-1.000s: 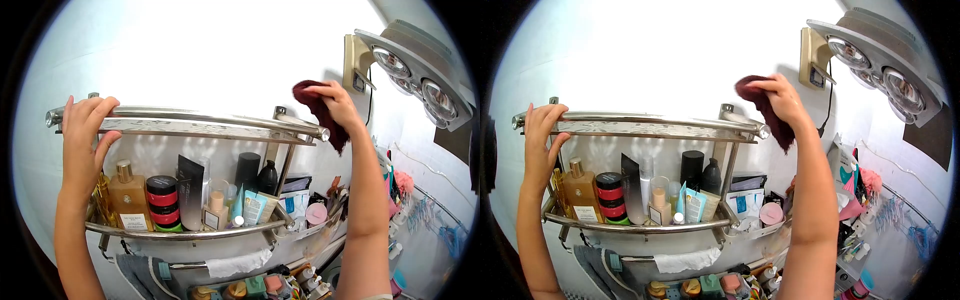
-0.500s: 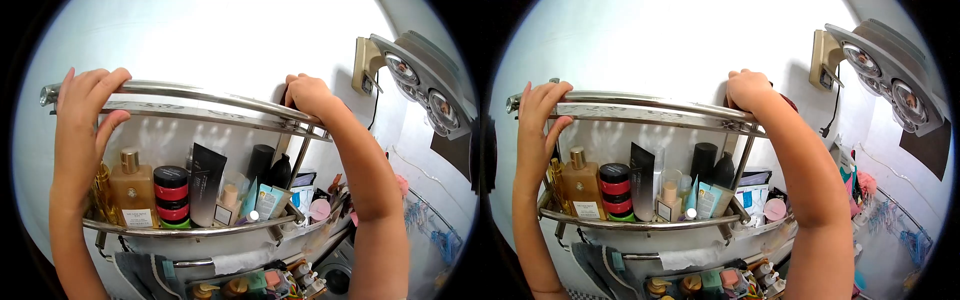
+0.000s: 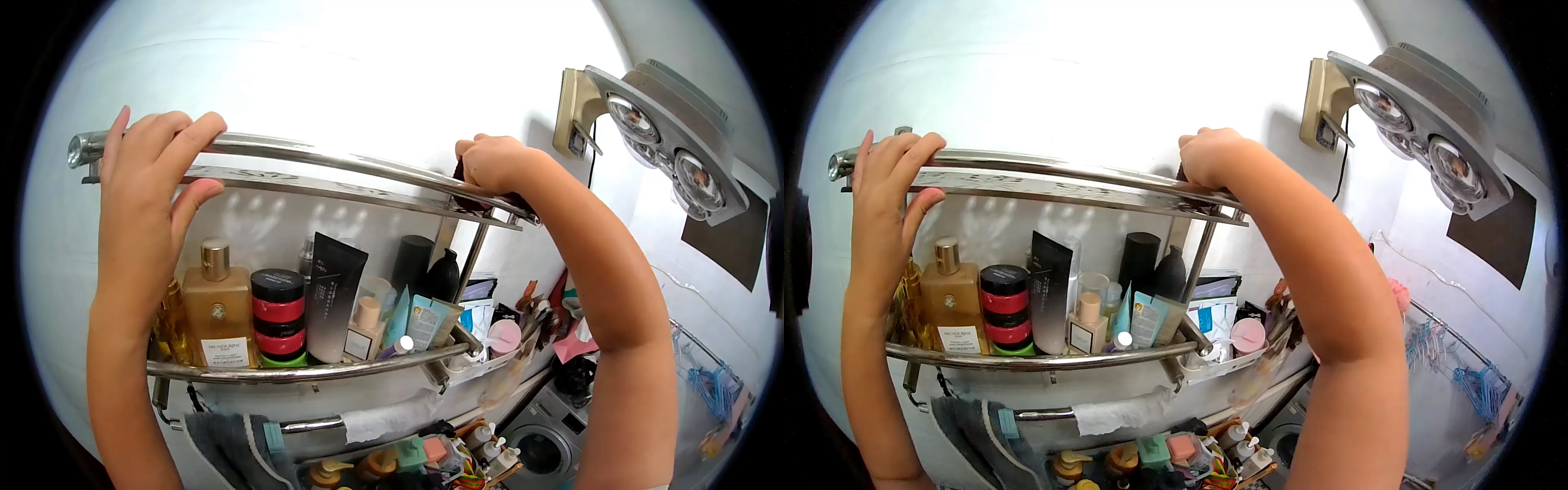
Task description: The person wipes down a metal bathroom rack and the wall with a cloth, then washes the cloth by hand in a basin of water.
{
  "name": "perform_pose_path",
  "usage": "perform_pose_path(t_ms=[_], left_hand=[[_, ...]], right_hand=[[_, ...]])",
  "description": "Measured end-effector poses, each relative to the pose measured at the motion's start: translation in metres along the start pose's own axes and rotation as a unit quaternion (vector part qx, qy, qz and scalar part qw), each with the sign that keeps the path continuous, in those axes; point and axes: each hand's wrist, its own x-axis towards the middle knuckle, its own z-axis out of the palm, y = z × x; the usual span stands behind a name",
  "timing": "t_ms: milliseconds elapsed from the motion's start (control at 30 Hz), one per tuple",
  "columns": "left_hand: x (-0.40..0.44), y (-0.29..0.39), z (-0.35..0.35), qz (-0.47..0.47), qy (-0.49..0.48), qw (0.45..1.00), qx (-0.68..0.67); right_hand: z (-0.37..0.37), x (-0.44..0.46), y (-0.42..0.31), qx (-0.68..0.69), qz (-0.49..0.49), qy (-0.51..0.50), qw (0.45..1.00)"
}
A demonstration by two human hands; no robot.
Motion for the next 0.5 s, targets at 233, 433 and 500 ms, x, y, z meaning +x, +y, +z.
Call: perform_pose_path(t_ms=[233, 433, 500], left_hand=[[0.0, 0.001, 0.002, 0.002, 0.015, 1.0, -0.001], [-0.001, 0.0, 0.003, 0.005, 0.03, 1.0, -0.007], [-0.002, 0.0, 0.004, 0.004, 0.026, 1.0, -0.002]], right_hand=[[-0.032, -0.026, 0.001, 0.014, 0.062, -0.115, 0.991], [0.004, 0.004, -0.003, -0.044, -0.103, 0.017, 0.994], [-0.002, 0.005, -0.014, -0.061, -0.073, 0.002, 0.995]])
